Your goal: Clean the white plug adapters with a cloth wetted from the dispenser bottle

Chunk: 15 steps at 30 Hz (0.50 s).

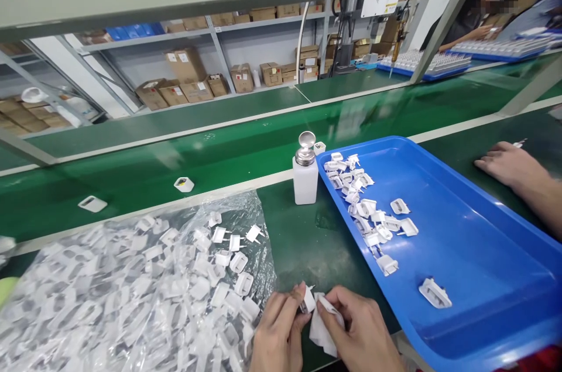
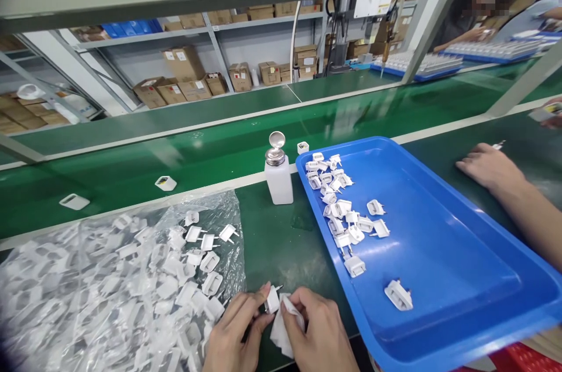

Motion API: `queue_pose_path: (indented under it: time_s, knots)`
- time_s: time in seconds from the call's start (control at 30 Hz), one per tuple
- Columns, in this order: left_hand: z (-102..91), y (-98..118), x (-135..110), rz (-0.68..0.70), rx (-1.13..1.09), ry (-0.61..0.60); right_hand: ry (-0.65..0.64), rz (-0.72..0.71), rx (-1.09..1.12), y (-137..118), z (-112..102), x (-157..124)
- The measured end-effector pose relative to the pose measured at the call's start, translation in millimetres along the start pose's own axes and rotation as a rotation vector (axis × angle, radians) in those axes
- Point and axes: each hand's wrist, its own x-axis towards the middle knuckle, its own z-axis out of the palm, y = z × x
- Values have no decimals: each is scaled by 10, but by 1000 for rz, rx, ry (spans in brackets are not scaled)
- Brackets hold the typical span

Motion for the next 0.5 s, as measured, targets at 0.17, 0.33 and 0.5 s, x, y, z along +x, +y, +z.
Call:
queue_pose_path:
  time_s: [0.17,0.33,0.5]
  knots:
    - [-9,38,-7,3,64,32,122,52,129,-48,3,-74]
    - [-3,17,-47,-9,152,81,294,-77,92,-54,-48,-101]
    - [-36,-40,-30,56,205,109,488,-428,-214,-89,0,-212]
